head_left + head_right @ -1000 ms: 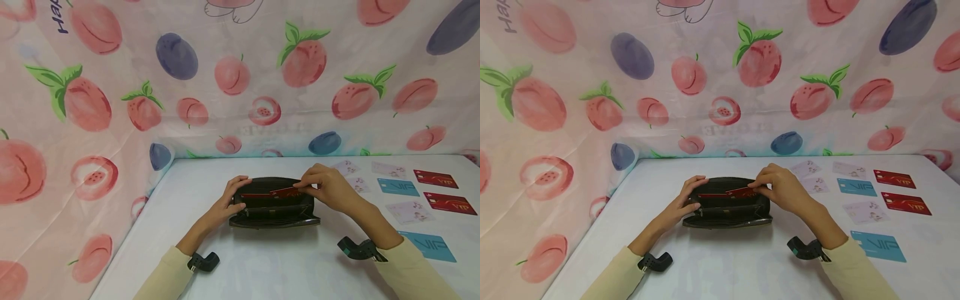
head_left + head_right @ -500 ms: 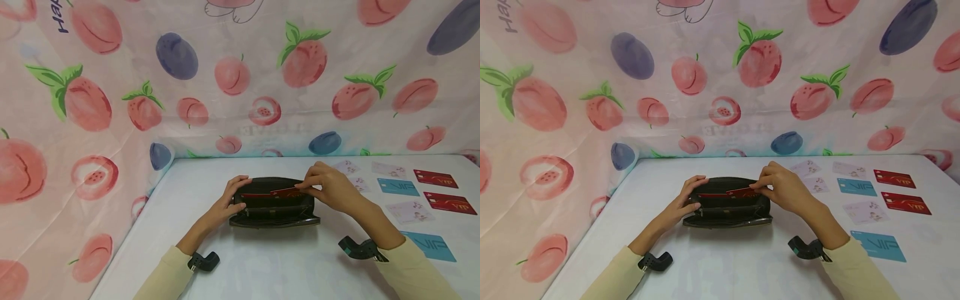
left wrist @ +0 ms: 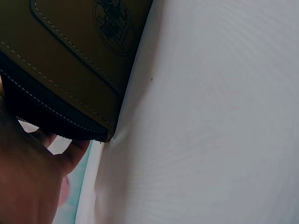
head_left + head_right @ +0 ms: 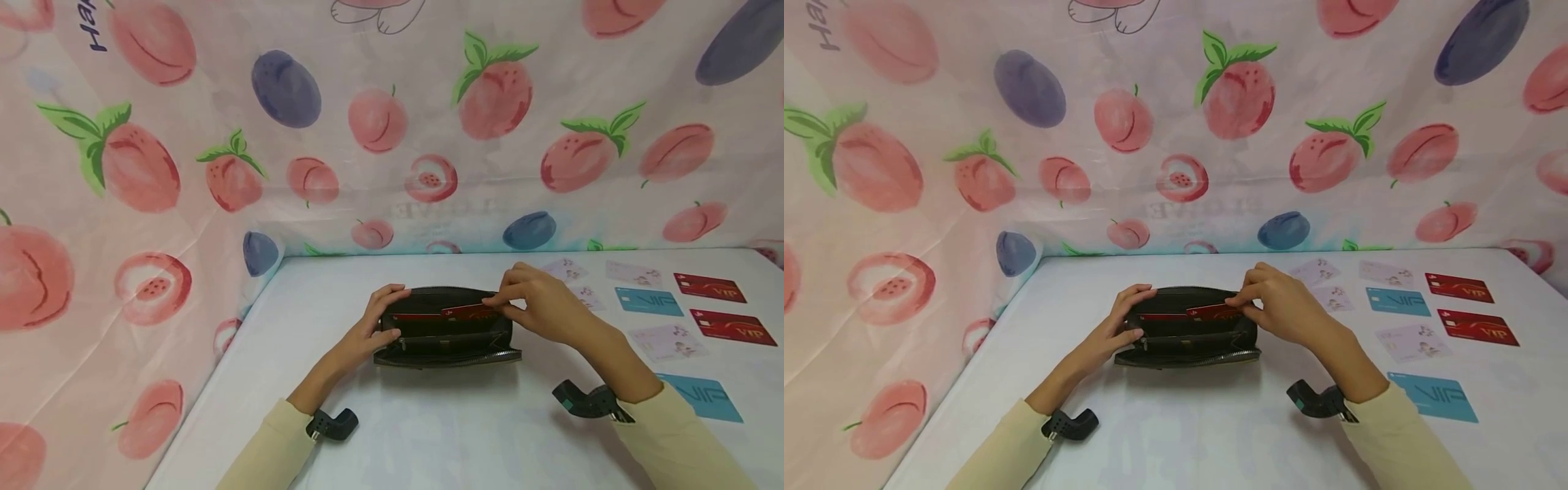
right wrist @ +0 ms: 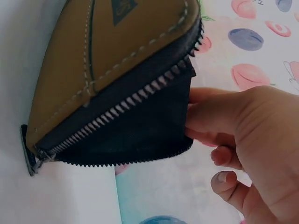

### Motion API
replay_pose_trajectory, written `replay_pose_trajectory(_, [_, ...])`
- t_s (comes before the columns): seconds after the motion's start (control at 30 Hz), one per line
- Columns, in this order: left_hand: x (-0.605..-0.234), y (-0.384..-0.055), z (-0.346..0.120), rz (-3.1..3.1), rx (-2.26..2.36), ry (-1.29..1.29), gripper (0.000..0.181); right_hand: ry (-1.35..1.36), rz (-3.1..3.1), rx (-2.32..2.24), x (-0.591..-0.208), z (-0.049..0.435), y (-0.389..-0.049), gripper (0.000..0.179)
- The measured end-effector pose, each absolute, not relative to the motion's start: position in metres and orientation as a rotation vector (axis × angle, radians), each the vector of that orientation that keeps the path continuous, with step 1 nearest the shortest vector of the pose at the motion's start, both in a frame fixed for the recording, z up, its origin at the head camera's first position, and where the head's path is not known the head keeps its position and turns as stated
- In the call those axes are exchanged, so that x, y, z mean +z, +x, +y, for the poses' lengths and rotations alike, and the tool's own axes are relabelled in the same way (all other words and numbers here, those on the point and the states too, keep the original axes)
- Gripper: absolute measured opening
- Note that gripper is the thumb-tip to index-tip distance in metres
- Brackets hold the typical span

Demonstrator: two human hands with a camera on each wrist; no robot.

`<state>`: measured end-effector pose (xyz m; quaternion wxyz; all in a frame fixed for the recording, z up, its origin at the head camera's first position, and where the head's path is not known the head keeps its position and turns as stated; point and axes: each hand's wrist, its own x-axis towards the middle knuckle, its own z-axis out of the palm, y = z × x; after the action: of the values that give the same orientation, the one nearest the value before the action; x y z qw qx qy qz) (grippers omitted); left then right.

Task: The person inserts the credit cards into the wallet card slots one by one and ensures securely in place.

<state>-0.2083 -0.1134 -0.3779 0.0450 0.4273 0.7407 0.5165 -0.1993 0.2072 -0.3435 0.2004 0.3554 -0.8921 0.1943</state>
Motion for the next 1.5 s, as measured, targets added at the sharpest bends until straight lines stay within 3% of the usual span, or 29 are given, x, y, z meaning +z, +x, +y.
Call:
replay_pose_trajectory(1.13, [-0.377,-0.208,-0.113,2.270,1.560,1.310,0.056,1.104,-2.491,0.615,-0.354,0.211,-0.201,0.031])
replay_pose_trajectory(1.5, [-0.377,-0.208,-0.112,2.275,1.572,1.293,0.058,1.072,-2.529,0.443,-0.358,0.207,-0.198,0.033])
